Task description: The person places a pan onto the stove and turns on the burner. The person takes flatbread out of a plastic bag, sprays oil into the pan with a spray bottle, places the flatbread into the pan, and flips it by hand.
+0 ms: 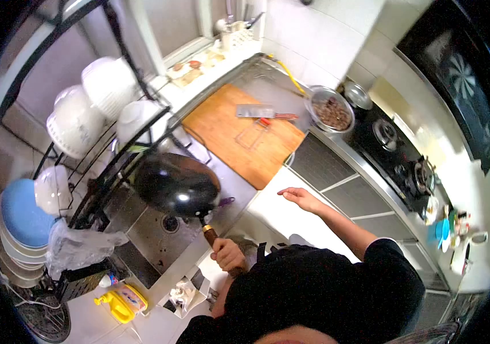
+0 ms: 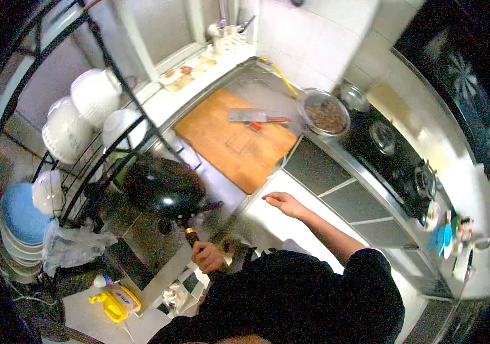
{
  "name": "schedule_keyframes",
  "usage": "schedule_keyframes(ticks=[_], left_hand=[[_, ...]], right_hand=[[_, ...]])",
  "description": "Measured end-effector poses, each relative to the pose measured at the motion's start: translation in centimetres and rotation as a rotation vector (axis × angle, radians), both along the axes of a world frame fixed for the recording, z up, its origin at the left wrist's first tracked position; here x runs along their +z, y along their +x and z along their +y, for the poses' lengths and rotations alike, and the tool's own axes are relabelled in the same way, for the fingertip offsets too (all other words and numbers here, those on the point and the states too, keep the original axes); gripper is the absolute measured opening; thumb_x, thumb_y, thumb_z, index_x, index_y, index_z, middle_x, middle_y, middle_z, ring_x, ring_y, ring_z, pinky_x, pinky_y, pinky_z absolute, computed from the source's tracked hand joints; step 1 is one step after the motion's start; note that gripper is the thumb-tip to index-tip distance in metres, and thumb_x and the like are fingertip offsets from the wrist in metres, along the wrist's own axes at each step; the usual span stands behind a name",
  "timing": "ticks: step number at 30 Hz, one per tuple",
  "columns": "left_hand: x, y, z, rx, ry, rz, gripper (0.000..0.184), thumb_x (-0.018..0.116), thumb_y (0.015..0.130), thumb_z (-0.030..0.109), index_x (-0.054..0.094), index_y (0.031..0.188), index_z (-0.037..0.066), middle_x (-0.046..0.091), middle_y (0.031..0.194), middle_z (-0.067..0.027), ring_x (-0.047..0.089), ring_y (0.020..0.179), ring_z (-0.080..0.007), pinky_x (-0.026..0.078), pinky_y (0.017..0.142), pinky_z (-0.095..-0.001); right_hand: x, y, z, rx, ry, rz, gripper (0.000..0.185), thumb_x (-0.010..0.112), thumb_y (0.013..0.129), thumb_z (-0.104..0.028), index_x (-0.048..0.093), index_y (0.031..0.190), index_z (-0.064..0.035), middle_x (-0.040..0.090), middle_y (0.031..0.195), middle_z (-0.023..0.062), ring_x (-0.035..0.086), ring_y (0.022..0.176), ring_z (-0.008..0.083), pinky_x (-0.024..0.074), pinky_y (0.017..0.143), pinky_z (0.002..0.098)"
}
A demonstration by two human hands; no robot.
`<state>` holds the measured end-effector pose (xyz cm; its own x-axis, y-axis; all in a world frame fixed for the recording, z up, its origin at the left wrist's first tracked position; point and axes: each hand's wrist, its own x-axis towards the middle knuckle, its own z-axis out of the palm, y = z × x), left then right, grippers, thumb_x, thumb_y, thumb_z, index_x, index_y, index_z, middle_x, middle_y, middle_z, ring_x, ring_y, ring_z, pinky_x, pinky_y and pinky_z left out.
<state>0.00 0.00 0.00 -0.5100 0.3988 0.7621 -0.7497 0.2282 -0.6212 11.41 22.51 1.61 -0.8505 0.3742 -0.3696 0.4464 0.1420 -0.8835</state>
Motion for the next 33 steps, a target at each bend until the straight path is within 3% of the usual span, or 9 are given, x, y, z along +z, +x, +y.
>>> schedule_keyframes(ticks=[5, 19, 21, 23, 24, 25, 28, 31, 33], left_hand=[[3.1, 7.0, 4.8, -0.004, 0.126, -0.148, 0.016, 0.045, 0.071, 0.0, 0.034, 0.063, 0.008, 0.042, 0.044, -0.0028, 0.042, 0.036, -0.0075, 0.038, 0.037, -0.0205], [5.6, 14.1, -0.6, -0.123, -1.248, 0.854, 0.006, 0.04, 0.077, 0.003, 0.037, 0.076, 0.008, 0.036, 0.048, 0.0027, 0.037, 0.035, -0.0048, 0.034, 0.034, -0.0199], [7.3, 16.4, 0.1, -0.134, -1.303, 0.955, 0.005, 0.039, 0.078, 0.004, 0.039, 0.082, 0.007, 0.034, 0.048, 0.0032, 0.036, 0.034, -0.005, 0.032, 0.033, -0.0204], [6.3, 16.2, 0.2, -0.11, -1.495, 1.134, 0.014, 0.041, 0.078, 0.005, 0.041, 0.092, 0.007, 0.034, 0.047, 0.002, 0.032, 0.032, -0.0056, 0.027, 0.032, -0.0205], [3.9, 14.6, 0.8, -0.262, -1.286, 1.163, 0.019, 0.038, 0.082, 0.013, 0.043, 0.098, 0.005, 0.042, 0.053, -0.0022, 0.033, 0.033, -0.0083, 0.027, 0.033, -0.0234], [4.5, 15.6, 2.7, -0.28, -1.241, 1.246, 0.019, 0.038, 0.083, 0.015, 0.044, 0.098, 0.005, 0.043, 0.054, -0.0029, 0.032, 0.033, -0.0087, 0.027, 0.032, -0.024], [13.3, 24.0, 9.6, -0.026, -1.406, 1.631, 0.011, 0.046, 0.077, 0.009, 0.041, 0.086, 0.009, 0.033, 0.047, 0.0022, 0.027, 0.03, -0.0057, 0.022, 0.03, -0.0211], [13.5, 26.1, 15.9, 0.018, -1.605, 1.895, 0.015, 0.052, 0.072, 0.012, 0.037, 0.074, 0.01, 0.033, 0.047, 0.0026, 0.028, 0.031, -0.0065, 0.023, 0.03, -0.0208], [14.9, 29.6, 22.2, -0.053, -1.327, 2.038, 0.016, 0.053, 0.071, 0.011, 0.039, 0.077, 0.009, 0.034, 0.049, 0.0025, 0.029, 0.032, -0.0067, 0.024, 0.03, -0.0201]], right_hand=[[-2.5, 15.5, 3.7, -0.053, 0.246, -0.196, 0.038, 0.047, 0.08, -0.037, 0.054, 0.102, -0.0066, 0.054, 0.103, 0.0119, 0.049, 0.098, 0.025, 0.0368, 0.085, 0.032], [-37.3, 80.9, -8.8, -0.153, 0.391, -1.077, 0.031, 0.041, 0.08, -0.03, 0.057, 0.08, -0.0024, 0.06, 0.078, 0.0107, 0.057, 0.079, 0.0262, 0.0441, 0.069, 0.0356], [-34.6, 80.3, -13.5, -0.472, 0.114, -0.951, 0.036, 0.045, 0.078, -0.033, 0.058, 0.074, -0.0006, 0.059, 0.08, 0.0169, 0.055, 0.074, 0.0313, 0.0425, 0.07, 0.0397], [-35.1, 78.4, -16.1, 0.185, 0.404, -0.963, 0.026, 0.056, 0.073, -0.023, 0.05, 0.093, -0.0075, 0.06, 0.072, 0.0065, 0.057, 0.068, 0.0239, 0.044, 0.055, 0.0362], [-45.0, 81.2, -19.4, -0.069, 0.361, -0.821, 0.028, 0.055, 0.073, -0.029, 0.051, 0.092, -0.0082, 0.059, 0.069, 0.0068, 0.057, 0.062, 0.0229, 0.0432, 0.053, 0.0363], [-44.7, 79.7, -20.4, -0.116, 0.287, -0.861, 0.03, 0.049, 0.076, -0.035, 0.054, 0.089, -0.0083, 0.059, 0.069, 0.0073, 0.056, 0.058, 0.0217, 0.0431, 0.053, 0.0364], [-35.4, 71.5, -18.4, -0.486, 0.036, -0.829, 0.044, 0.038, 0.078, -0.04, 0.061, 0.064, -0.0056, 0.061, 0.07, 0.0095, 0.056, 0.06, 0.0228, 0.0434, 0.062, 0.0373], [-31.1, 67.8, -18.4, -0.855, -0.127, -0.701, 0.041, 0.041, 0.076, -0.037, 0.061, 0.078, -0.0017, 0.061, 0.077, 0.014, 0.056, 0.078, 0.0251, 0.042, 0.073, 0.0352], [-30.3, 66.9, -17.8, -1.109, -0.227, -0.616, 0.039, 0.044, 0.074, -0.034, 0.061, 0.084, -0.0008, 0.061, 0.079, 0.0136, 0.057, 0.079, 0.0254, 0.0421, 0.074, 0.0343]])
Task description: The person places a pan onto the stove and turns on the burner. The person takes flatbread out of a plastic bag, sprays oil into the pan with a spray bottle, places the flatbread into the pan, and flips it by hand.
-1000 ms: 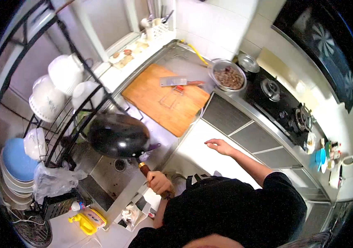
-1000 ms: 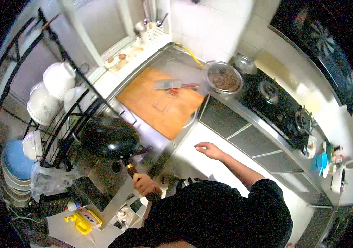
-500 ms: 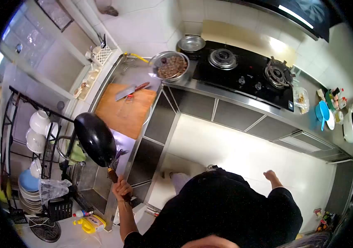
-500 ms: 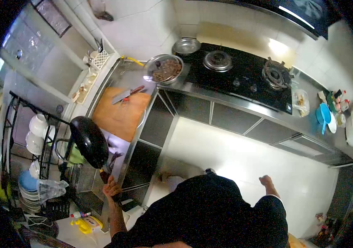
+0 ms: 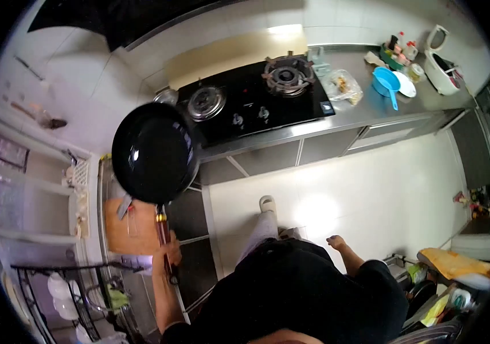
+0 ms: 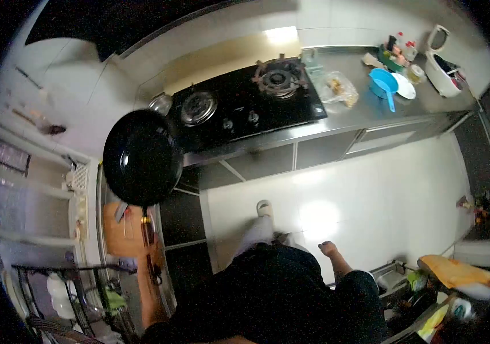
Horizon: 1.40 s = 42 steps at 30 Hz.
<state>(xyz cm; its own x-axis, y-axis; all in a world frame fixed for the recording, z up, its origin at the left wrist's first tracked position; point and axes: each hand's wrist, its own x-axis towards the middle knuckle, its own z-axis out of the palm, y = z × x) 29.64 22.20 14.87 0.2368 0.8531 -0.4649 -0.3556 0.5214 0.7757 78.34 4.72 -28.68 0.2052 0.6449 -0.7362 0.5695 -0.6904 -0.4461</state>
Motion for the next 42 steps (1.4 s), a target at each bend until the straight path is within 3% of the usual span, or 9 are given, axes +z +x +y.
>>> schedule_keyframes(ticks=[8, 10, 14, 16, 18, 19, 22, 30, 42], left_hand=[[-0.8, 14.1, 23.8, -0.638, 0.101, -0.019, 0.016, 0.054, 0.074, 0.014, 0.04, 0.08, 0.008, 0.037, 0.052, 0.0039, 0.036, 0.037, -0.0036, 0.03, 0.033, -0.0182], [-1.3, 17.7, 28.3, -0.725, 0.093, -0.091, 0.016, 0.053, 0.075, 0.014, 0.04, 0.08, 0.008, 0.037, 0.053, 0.0044, 0.036, 0.038, -0.0029, 0.031, 0.034, -0.0175], [-2.1, 23.1, 35.1, -0.88, 0.042, -0.117, 0.014, 0.053, 0.073, 0.01, 0.04, 0.078, 0.007, 0.039, 0.056, 0.002, 0.038, 0.041, -0.0036, 0.033, 0.037, -0.016], [-2.4, 25.2, 37.5, -0.919, -0.016, -0.145, 0.012, 0.052, 0.073, 0.01, 0.042, 0.077, 0.007, 0.039, 0.056, 0.0022, 0.037, 0.041, -0.0034, 0.033, 0.037, -0.0153], [-2.5, 26.7, 39.5, -0.947, -0.049, -0.145, 0.011, 0.051, 0.075, 0.01, 0.041, 0.079, 0.007, 0.038, 0.055, 0.0034, 0.037, 0.04, -0.0026, 0.032, 0.036, -0.0145], [-2.7, 27.1, 40.6, -0.945, -0.076, -0.174, 0.01, 0.05, 0.075, 0.01, 0.041, 0.079, 0.007, 0.037, 0.055, 0.004, 0.036, 0.04, -0.0022, 0.032, 0.036, -0.0143], [-1.8, 27.7, 42.1, -0.934, -0.086, -0.221, 0.009, 0.047, 0.078, 0.01, 0.04, 0.082, 0.007, 0.034, 0.053, 0.0051, 0.034, 0.038, -0.002, 0.03, 0.034, -0.0145], [1.3, 25.6, 42.6, -0.745, 0.006, 0.066, 0.012, 0.048, 0.077, 0.015, 0.038, 0.079, 0.008, 0.034, 0.052, 0.005, 0.033, 0.035, -0.0031, 0.03, 0.033, -0.0165], [0.0, 16.4, 39.0, -0.321, -0.09, -0.05, 0.016, 0.048, 0.076, 0.013, 0.041, 0.089, 0.006, 0.033, 0.053, 0.0029, 0.031, 0.036, -0.0056, 0.03, 0.034, -0.019]], right_hand=[[-1.3, 3.2, -6.3, -0.276, 0.098, -0.099, 0.035, 0.049, 0.073, -0.031, 0.059, 0.079, 0.002, 0.06, 0.075, 0.016, 0.057, 0.073, 0.0279, 0.0435, 0.068, 0.0345], [1.0, 3.1, -7.5, -0.662, 0.063, -0.021, 0.034, 0.048, 0.073, -0.03, 0.058, 0.076, 0.0022, 0.06, 0.073, 0.0164, 0.057, 0.07, 0.0274, 0.0434, 0.065, 0.0354], [1.5, 2.2, -9.5, -0.319, 0.146, -0.188, 0.04, 0.047, 0.073, -0.032, 0.057, 0.077, 0.006, 0.061, 0.073, 0.0152, 0.058, 0.066, 0.0266, 0.0441, 0.065, 0.0357], [7.2, -0.4, -6.0, -0.826, 0.065, -0.04, 0.036, 0.048, 0.075, -0.03, 0.057, 0.077, 0.0046, 0.06, 0.075, 0.016, 0.057, 0.069, 0.0271, 0.0436, 0.065, 0.0343], [4.1, -0.2, -5.9, -0.588, 0.251, -0.097, 0.033, 0.049, 0.076, -0.028, 0.057, 0.078, 0.0033, 0.059, 0.074, 0.016, 0.057, 0.07, 0.025, 0.0432, 0.065, 0.0325], [4.8, -0.6, -3.0, -0.683, 0.322, -0.078, 0.03, 0.051, 0.077, -0.026, 0.057, 0.083, 0.002, 0.058, 0.071, 0.0066, 0.052, 0.068, 0.0154, 0.0418, 0.061, 0.0288], [11.8, 0.1, 9.9, -0.922, 0.535, 0.067, 0.032, 0.05, 0.081, -0.025, 0.055, 0.095, 0.0033, 0.059, 0.084, 0.0086, 0.052, 0.08, 0.0145, 0.0405, 0.073, 0.0267], [22.8, 6.5, 40.0, -0.613, 1.012, 0.187, 0.024, 0.049, 0.081, -0.02, 0.058, 0.093, -0.0007, 0.06, 0.084, 0.0094, 0.055, 0.077, 0.015, 0.0421, 0.07, 0.0255], [22.9, 9.8, 54.4, -1.043, 0.688, 0.759, 0.014, 0.05, 0.081, -0.019, 0.052, 0.086, -0.0065, 0.058, 0.076, 0.0044, 0.054, 0.064, 0.0113, 0.0454, 0.057, 0.0232]])
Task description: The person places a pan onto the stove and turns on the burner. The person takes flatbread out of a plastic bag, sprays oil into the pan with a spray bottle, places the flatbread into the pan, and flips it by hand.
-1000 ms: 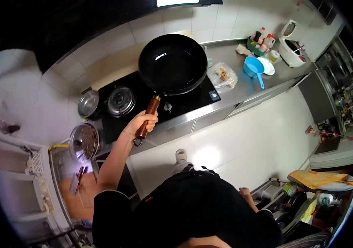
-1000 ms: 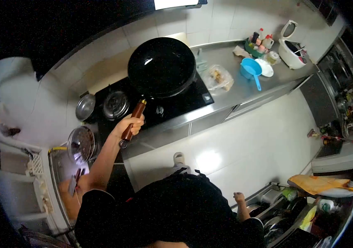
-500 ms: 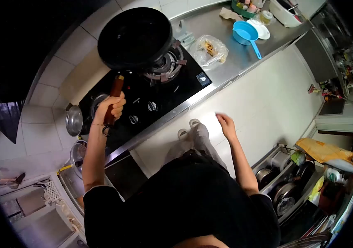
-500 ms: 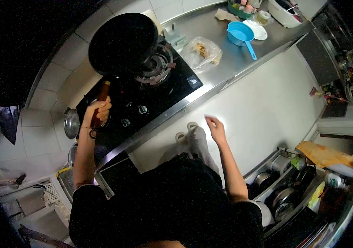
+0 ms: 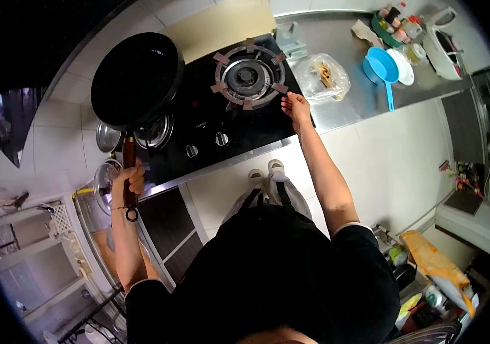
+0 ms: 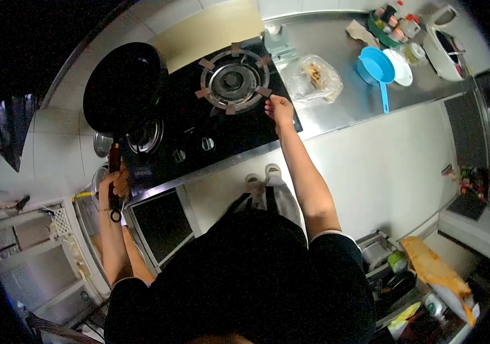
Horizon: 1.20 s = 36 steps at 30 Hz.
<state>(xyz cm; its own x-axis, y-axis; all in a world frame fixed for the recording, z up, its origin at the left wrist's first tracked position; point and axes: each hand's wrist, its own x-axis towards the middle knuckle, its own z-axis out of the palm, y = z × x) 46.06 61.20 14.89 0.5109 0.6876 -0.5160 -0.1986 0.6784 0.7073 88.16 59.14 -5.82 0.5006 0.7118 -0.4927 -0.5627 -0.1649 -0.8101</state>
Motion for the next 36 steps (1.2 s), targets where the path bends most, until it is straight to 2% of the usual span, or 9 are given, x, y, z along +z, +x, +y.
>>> schedule_keyframes(ticks=[7, 10, 13, 18, 23, 26, 32, 34, 36], left_hand=[[-1.5, -1.9, -1.7, 0.076, -0.019, -0.082, 0.014, 0.049, 0.076, 0.012, 0.04, 0.085, 0.006, 0.033, 0.053, 0.0024, 0.035, 0.037, -0.0056, 0.032, 0.036, -0.018], [-1.3, -1.4, -2.6, 0.256, -0.07, 0.037, 0.015, 0.049, 0.076, 0.011, 0.041, 0.087, 0.006, 0.034, 0.055, 0.0026, 0.035, 0.038, -0.0056, 0.034, 0.037, -0.0179], [-2.9, -2.5, -2.2, 0.183, -0.17, -0.222, 0.018, 0.05, 0.075, 0.01, 0.041, 0.089, 0.006, 0.036, 0.057, 0.0023, 0.035, 0.038, -0.0058, 0.034, 0.037, -0.0182], [-4.1, -3.0, -1.8, 0.177, -0.16, -0.209, 0.019, 0.051, 0.075, 0.009, 0.041, 0.091, 0.005, 0.037, 0.057, 0.0017, 0.035, 0.037, -0.0062, 0.034, 0.036, -0.0185], [-3.9, -2.5, -1.4, 0.181, -0.088, -0.135, 0.02, 0.052, 0.073, 0.009, 0.041, 0.09, 0.005, 0.037, 0.055, 0.0009, 0.035, 0.036, -0.0068, 0.033, 0.034, -0.0186], [-3.7, -2.1, -1.1, 0.169, -0.116, -0.156, 0.02, 0.052, 0.073, 0.008, 0.041, 0.089, 0.005, 0.037, 0.054, 0.0006, 0.035, 0.035, -0.0069, 0.032, 0.033, -0.0185], [-3.5, -1.5, -0.4, 0.137, -0.133, -0.184, 0.018, 0.05, 0.072, 0.006, 0.04, 0.087, 0.004, 0.037, 0.054, 0.0016, 0.037, 0.036, -0.0061, 0.035, 0.034, -0.0191], [-3.8, -1.5, -0.2, 0.13, -0.131, -0.188, 0.018, 0.05, 0.072, 0.006, 0.041, 0.088, 0.004, 0.037, 0.054, 0.0019, 0.038, 0.036, -0.0059, 0.037, 0.034, -0.0195], [-3.7, -1.3, 0.3, 0.104, -0.092, -0.116, 0.018, 0.05, 0.072, 0.006, 0.041, 0.087, 0.005, 0.037, 0.054, 0.0022, 0.038, 0.036, -0.0057, 0.037, 0.034, -0.0193]], right_hand=[[0.7, -0.4, 1.3, 0.007, 0.014, 0.037, 0.012, 0.053, 0.08, -0.016, 0.051, 0.079, -0.0043, 0.057, 0.07, 0.0054, 0.054, 0.058, 0.011, 0.0471, 0.053, 0.0211], [0.9, -0.8, 1.4, -0.015, 0.028, 0.01, 0.014, 0.057, 0.076, -0.013, 0.051, 0.077, -0.0006, 0.057, 0.064, 0.0069, 0.053, 0.05, 0.0112, 0.047, 0.047, 0.0214], [0.8, -1.6, 1.4, 0.0, 0.04, -0.014, 0.011, 0.057, 0.075, -0.009, 0.05, 0.077, -0.0002, 0.056, 0.065, 0.0079, 0.053, 0.051, 0.0125, 0.0474, 0.049, 0.0223], [2.0, -4.4, 2.1, 0.029, 0.045, -0.007, 0.008, 0.055, 0.075, -0.007, 0.05, 0.075, -0.0014, 0.055, 0.065, 0.0067, 0.053, 0.054, 0.0122, 0.0463, 0.051, 0.0221], [1.9, -5.4, 2.3, -0.059, 0.04, -0.043, 0.007, 0.053, 0.074, -0.005, 0.048, 0.074, -0.001, 0.054, 0.063, 0.0066, 0.051, 0.051, 0.012, 0.0449, 0.049, 0.0224], [0.7, -5.3, 2.1, -0.069, -0.028, -0.119, 0.009, 0.054, 0.074, -0.011, 0.051, 0.075, -0.0031, 0.055, 0.064, 0.0052, 0.053, 0.052, 0.0108, 0.0478, 0.05, 0.0223], [1.6, -5.6, 1.2, -0.153, -0.047, -0.108, 0.008, 0.052, 0.072, -0.006, 0.046, 0.069, -0.0032, 0.052, 0.06, 0.0062, 0.048, 0.046, 0.0112, 0.0418, 0.044, 0.0216], [0.0, -4.4, 1.3, -0.116, -0.017, -0.155, 0.008, 0.053, 0.073, -0.012, 0.05, 0.072, -0.0048, 0.054, 0.063, 0.005, 0.051, 0.05, 0.0105, 0.0469, 0.048, 0.0226], [-0.3, -4.1, 1.4, -0.115, -0.028, -0.159, 0.008, 0.054, 0.072, -0.012, 0.05, 0.072, -0.0047, 0.054, 0.062, 0.0048, 0.052, 0.049, 0.0105, 0.0466, 0.047, 0.0226]])
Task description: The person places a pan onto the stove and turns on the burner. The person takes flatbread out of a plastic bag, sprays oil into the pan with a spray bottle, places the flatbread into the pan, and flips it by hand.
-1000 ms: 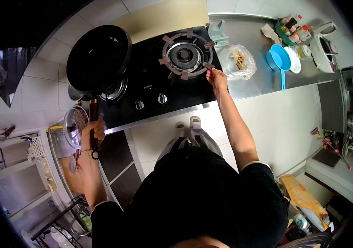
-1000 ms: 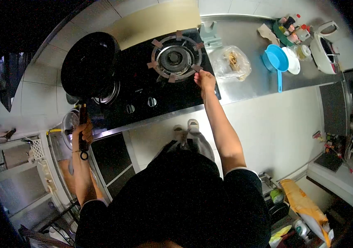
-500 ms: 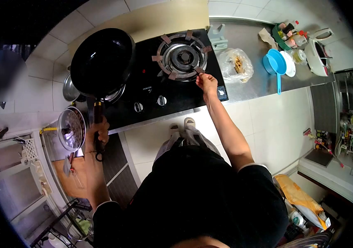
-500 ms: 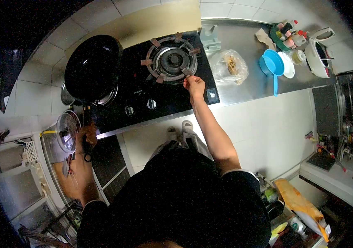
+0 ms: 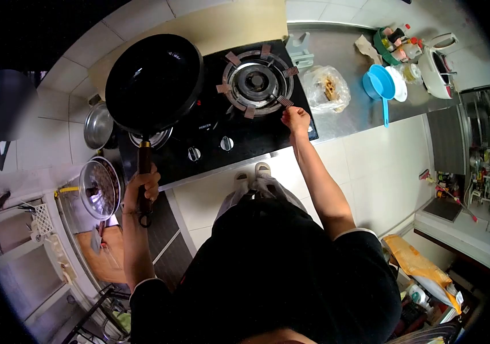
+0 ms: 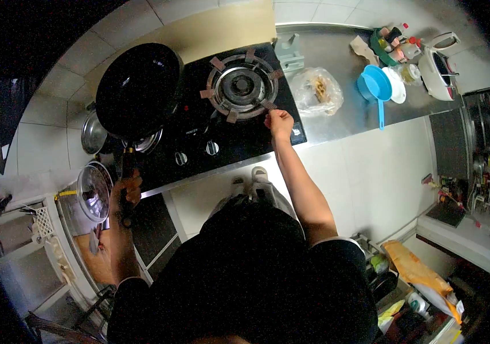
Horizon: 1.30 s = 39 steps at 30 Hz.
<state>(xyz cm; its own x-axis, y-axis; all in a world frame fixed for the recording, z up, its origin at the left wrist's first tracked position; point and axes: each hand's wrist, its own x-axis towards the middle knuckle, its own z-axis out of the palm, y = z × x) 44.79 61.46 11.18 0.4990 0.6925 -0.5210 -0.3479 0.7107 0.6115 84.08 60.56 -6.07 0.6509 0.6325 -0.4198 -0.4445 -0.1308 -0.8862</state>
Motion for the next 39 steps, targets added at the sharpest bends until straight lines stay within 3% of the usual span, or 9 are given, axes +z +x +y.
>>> schedule_keyframes(ticks=[6, 12, 15, 28, 39], left_hand=[[0.0, 1.0, 1.0, -0.061, -0.034, -0.048, 0.018, 0.051, 0.072, 0.006, 0.04, 0.086, 0.005, 0.037, 0.053, 0.0018, 0.037, 0.036, -0.0055, 0.035, 0.034, -0.0184], [-0.8, 1.3, 1.6, -0.09, -0.056, -0.044, 0.018, 0.052, 0.072, 0.007, 0.04, 0.085, 0.005, 0.036, 0.053, 0.0014, 0.037, 0.036, -0.0056, 0.035, 0.034, -0.0181], [-0.8, 1.4, 1.7, -0.089, -0.073, -0.024, 0.018, 0.052, 0.072, 0.007, 0.04, 0.085, 0.004, 0.036, 0.053, 0.0014, 0.038, 0.036, -0.0053, 0.035, 0.034, -0.0181], [-0.8, 1.8, 1.0, -0.07, 0.007, 0.101, 0.015, 0.051, 0.072, 0.008, 0.041, 0.082, 0.004, 0.036, 0.051, 0.0024, 0.037, 0.035, -0.0051, 0.036, 0.034, -0.0179], [-1.7, 1.3, 0.9, -0.046, -0.046, -0.062, 0.016, 0.05, 0.073, 0.007, 0.039, 0.084, 0.004, 0.037, 0.053, 0.0018, 0.037, 0.034, -0.0052, 0.038, 0.034, -0.0178]], right_hand=[[1.2, 0.1, -0.2, 0.004, -0.024, 0.031, 0.009, 0.055, 0.073, -0.01, 0.048, 0.071, -0.0034, 0.053, 0.061, 0.0046, 0.05, 0.047, 0.0108, 0.0427, 0.045, 0.0206], [1.5, 0.7, -0.4, 0.065, -0.009, 0.077, 0.015, 0.06, 0.073, -0.018, 0.05, 0.07, -0.0076, 0.054, 0.061, 0.0025, 0.051, 0.05, 0.0092, 0.0465, 0.05, 0.0221], [2.2, 0.2, -0.3, 0.029, -0.035, 0.042, 0.014, 0.056, 0.076, -0.015, 0.049, 0.07, -0.0042, 0.053, 0.06, 0.0038, 0.048, 0.048, 0.0095, 0.0414, 0.046, 0.0206], [4.1, -1.2, 0.2, 0.027, 0.009, -0.046, 0.014, 0.055, 0.076, -0.013, 0.048, 0.069, -0.0031, 0.052, 0.059, 0.0045, 0.047, 0.047, 0.0095, 0.04, 0.045, 0.0207], [0.4, -1.2, -0.7, 0.085, -0.019, -0.045, 0.015, 0.058, 0.075, -0.016, 0.049, 0.067, -0.0075, 0.053, 0.058, 0.0024, 0.047, 0.045, 0.008, 0.0407, 0.044, 0.0205]])
